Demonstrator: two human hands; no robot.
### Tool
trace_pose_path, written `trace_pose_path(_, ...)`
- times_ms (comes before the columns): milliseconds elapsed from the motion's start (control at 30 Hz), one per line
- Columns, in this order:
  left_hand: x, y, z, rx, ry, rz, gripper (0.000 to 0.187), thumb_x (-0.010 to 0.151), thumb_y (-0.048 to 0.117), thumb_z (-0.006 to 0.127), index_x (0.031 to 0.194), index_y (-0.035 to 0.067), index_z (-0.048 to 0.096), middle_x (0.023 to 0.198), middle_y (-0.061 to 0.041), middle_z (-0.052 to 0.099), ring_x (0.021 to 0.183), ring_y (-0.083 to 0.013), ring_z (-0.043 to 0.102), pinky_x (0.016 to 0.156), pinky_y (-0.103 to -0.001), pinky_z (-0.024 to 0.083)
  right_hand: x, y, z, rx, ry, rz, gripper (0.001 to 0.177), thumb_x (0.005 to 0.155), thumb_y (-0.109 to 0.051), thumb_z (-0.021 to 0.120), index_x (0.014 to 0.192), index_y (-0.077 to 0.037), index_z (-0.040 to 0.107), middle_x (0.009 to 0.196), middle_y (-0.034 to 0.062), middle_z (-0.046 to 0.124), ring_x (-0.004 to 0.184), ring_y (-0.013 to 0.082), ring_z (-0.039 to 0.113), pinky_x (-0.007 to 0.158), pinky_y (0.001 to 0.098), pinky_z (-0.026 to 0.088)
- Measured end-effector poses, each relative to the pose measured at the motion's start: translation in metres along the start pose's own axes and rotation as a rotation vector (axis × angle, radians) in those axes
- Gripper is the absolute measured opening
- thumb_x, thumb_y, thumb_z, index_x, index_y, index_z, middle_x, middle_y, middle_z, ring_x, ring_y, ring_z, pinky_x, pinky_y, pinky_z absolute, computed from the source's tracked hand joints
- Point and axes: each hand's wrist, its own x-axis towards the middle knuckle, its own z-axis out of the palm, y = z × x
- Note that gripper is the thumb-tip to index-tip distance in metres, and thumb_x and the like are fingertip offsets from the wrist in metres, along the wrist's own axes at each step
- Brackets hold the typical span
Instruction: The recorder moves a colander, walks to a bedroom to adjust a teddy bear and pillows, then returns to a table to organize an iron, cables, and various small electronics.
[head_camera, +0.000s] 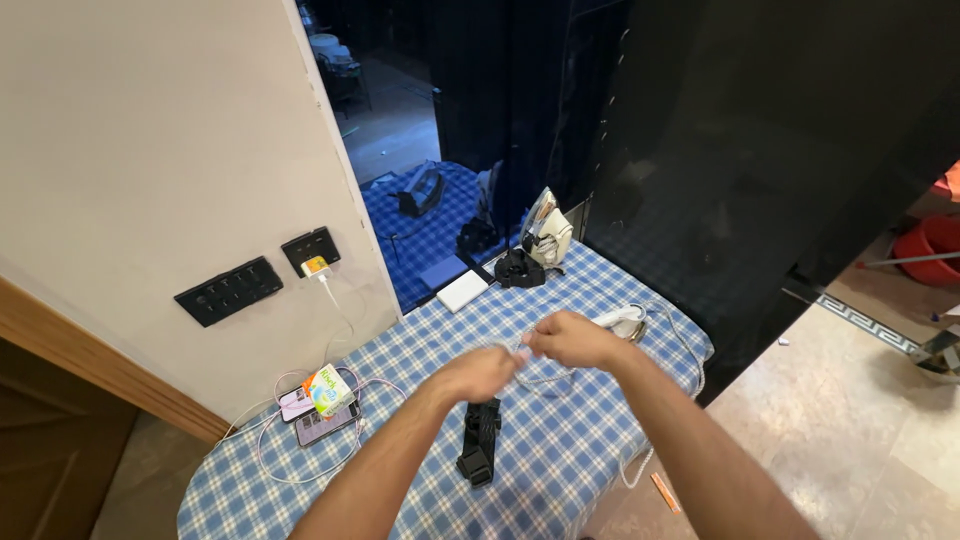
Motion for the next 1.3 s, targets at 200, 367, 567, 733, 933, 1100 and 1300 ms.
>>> trace_pose_path(200, 0.037, -0.030, -0.006, -0.847, 0.507, -0.069, 0.058, 0.111, 0.046, 0.030, 0.105, -0.001, 0.063, 0.071, -0.004, 0.059, 0.062, -0.0176, 0.053, 0.061, -0.036, 0.043, -0.007, 0.002, 0.036, 0.605, 0.113, -0.040, 0.033, 0.102, -0.034, 0.057, 0.091, -0.005, 0.069, 0.058, -0.0053, 0.042, 0.047, 0.0073, 0.034, 0.044, 0.0261, 0.030)
trace_pose_path(367, -0.001, 0.033, -0.027, -1.701, 0.480, 0.081, 0.057, 0.110, 0.047, 0.027, 0.124, 0.002, 0.059, 0.074, -0.003, 0.061, 0.061, -0.0146, 0.054, 0.059, -0.030, 0.047, 0.001, 0.032, 0.056, 0.848, -0.045, -0.159, 0.037, 0.104, -0.038, 0.052, 0.090, -0.007, 0.066, 0.058, -0.0072, 0.036, 0.048, 0.0073, 0.033, 0.045, 0.0259, 0.029)
trace_pose_path(567, -0.013, 0.026, -0.036, -1.337, -0.349, 0.385, 0.058, 0.112, 0.042, 0.031, 0.111, 0.000, 0.070, 0.063, 0.002, 0.053, 0.046, -0.0064, 0.041, 0.040, -0.022, 0.031, 0.037, 0.080, 0.025, 0.567, -0.152, -0.185, 0.046, 0.100, -0.035, 0.064, 0.064, -0.008, 0.056, 0.053, -0.0035, 0.045, 0.046, 0.0080, 0.035, 0.043, 0.0268, 0.026)
trace_pose_path(733, 0.002, 0.022, -0.019, 0.067, -0.259, -0.111, 0.068, 0.110, 0.051, 0.031, 0.091, 0.001, 0.073, 0.059, 0.001, 0.052, 0.051, -0.0097, 0.044, 0.050, -0.025, 0.034, 0.021, 0.034, 0.002, 0.033, 0.137, -0.019, 0.053, 0.098, -0.043, 0.065, 0.062, -0.004, 0.065, 0.051, -0.0009, 0.050, 0.044, 0.0090, 0.042, 0.043, 0.0271, 0.037)
trace_pose_path(933, 0.027, -0.005, 0.002, -0.562, 0.340, -0.121, 0.048, 0.110, 0.043, 0.031, 0.114, 0.007, 0.063, 0.068, -0.001, 0.058, 0.058, -0.0127, 0.050, 0.059, -0.029, 0.042, 0.010, 0.021, 0.033, 0.642, 0.167, -0.169, 0.032, 0.102, -0.034, 0.057, 0.088, -0.009, 0.071, 0.057, -0.0078, 0.042, 0.049, 0.0061, 0.034, 0.045, 0.0241, 0.030)
trace_pose_path(1100, 0.013, -0.005, 0.003, -1.110, 0.121, 0.095, 0.040, 0.111, 0.034, 0.036, 0.136, 0.007, 0.051, 0.088, -0.002, 0.064, 0.071, -0.0132, 0.055, 0.065, -0.030, 0.047, 0.007, 0.040, 0.035, 0.914, 0.173, -0.269, 0.033, 0.107, -0.031, 0.053, 0.085, -0.008, 0.062, 0.057, -0.0074, 0.037, 0.048, 0.0067, 0.029, 0.044, 0.0234, 0.025)
trace_pose_path(1300, 0.021, 0.020, 0.007, -1.471, 0.258, 0.228, 0.047, 0.109, 0.040, 0.033, 0.132, 0.004, 0.052, 0.093, -0.008, 0.063, 0.079, -0.0177, 0.062, 0.075, -0.032, 0.051, -0.009, 0.031, 0.039, 0.994, 0.098, -0.286, 0.033, 0.107, -0.031, 0.051, 0.089, -0.006, 0.062, 0.061, -0.0035, 0.048, 0.052, 0.0089, 0.042, 0.050, 0.0251, 0.035)
